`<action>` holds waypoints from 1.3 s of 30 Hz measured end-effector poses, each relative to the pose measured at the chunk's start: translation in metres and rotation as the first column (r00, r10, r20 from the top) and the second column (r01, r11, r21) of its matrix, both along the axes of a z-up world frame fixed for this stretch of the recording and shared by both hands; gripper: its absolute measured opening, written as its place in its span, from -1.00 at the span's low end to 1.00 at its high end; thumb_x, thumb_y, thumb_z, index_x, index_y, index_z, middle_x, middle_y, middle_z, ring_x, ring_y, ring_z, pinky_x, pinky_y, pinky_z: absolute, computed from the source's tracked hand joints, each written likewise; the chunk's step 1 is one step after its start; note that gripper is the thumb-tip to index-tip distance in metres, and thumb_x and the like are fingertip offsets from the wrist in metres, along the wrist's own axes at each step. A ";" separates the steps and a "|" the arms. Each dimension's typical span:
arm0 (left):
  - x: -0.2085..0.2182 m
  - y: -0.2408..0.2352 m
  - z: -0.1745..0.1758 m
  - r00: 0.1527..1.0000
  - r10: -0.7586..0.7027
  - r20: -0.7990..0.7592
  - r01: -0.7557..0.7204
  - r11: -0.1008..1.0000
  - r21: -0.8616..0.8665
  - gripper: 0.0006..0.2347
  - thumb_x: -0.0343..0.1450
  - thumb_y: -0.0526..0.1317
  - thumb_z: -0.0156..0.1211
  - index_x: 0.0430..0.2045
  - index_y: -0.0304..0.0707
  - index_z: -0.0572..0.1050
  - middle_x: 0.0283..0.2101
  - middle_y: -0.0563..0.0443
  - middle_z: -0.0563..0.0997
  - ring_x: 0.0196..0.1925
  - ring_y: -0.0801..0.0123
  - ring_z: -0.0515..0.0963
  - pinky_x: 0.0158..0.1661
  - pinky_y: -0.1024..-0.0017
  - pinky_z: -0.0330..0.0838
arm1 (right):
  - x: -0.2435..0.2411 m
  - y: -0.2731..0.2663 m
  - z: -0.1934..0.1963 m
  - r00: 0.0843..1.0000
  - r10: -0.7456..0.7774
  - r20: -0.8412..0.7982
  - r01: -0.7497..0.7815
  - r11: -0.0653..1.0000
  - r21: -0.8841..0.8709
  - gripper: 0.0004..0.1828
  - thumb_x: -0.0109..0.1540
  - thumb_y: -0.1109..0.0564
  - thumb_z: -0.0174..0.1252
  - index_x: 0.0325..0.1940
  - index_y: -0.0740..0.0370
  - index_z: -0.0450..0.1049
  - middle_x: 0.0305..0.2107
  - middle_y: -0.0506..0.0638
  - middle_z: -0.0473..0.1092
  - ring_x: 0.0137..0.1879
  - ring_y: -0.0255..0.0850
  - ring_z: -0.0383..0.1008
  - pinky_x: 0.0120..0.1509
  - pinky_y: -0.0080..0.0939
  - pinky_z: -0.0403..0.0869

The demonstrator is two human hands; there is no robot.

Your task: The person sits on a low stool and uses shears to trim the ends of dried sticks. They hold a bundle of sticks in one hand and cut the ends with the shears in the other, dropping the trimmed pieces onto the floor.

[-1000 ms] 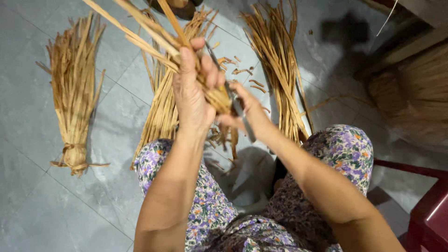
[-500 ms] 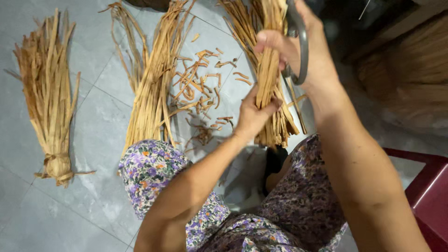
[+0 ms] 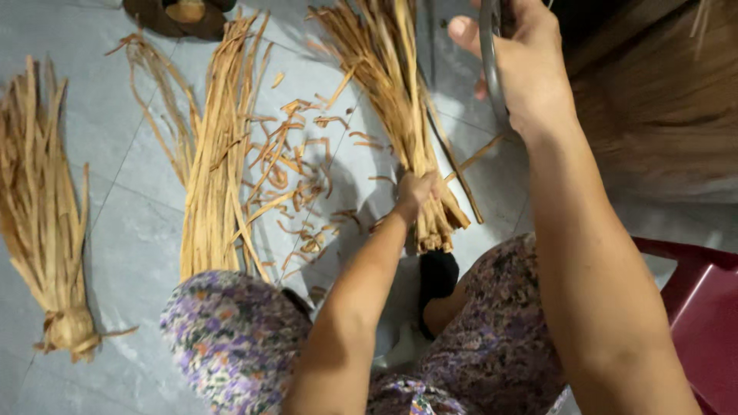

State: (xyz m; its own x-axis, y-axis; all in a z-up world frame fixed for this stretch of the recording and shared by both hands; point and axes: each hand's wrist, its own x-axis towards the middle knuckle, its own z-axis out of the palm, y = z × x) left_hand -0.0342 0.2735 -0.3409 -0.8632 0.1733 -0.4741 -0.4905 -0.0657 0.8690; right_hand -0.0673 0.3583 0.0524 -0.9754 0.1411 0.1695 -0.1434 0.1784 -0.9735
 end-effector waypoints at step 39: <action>0.045 -0.497 -0.041 0.895 0.215 -0.392 -0.394 -0.037 -0.919 -0.53 0.39 -0.20 0.20 0.20 -0.37 0.32 0.20 -0.32 0.43 0.27 -0.15 0.37 0.21 0.03 0.29 | 0.015 -0.074 0.009 0.957 0.286 0.055 -0.291 0.936 0.197 -0.68 0.48 0.16 0.15 0.26 0.31 0.29 -0.16 0.18 0.46 0.07 -0.16 0.60 -0.20 -0.29 0.57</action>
State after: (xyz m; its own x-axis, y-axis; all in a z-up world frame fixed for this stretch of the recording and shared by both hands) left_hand 0.0105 -0.2240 -0.3820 -0.7401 -0.6544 0.1548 -0.5968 0.7453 0.2973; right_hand -0.0523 0.2842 0.0611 -0.9733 -0.1818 0.1402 -0.1940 0.3246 -0.9257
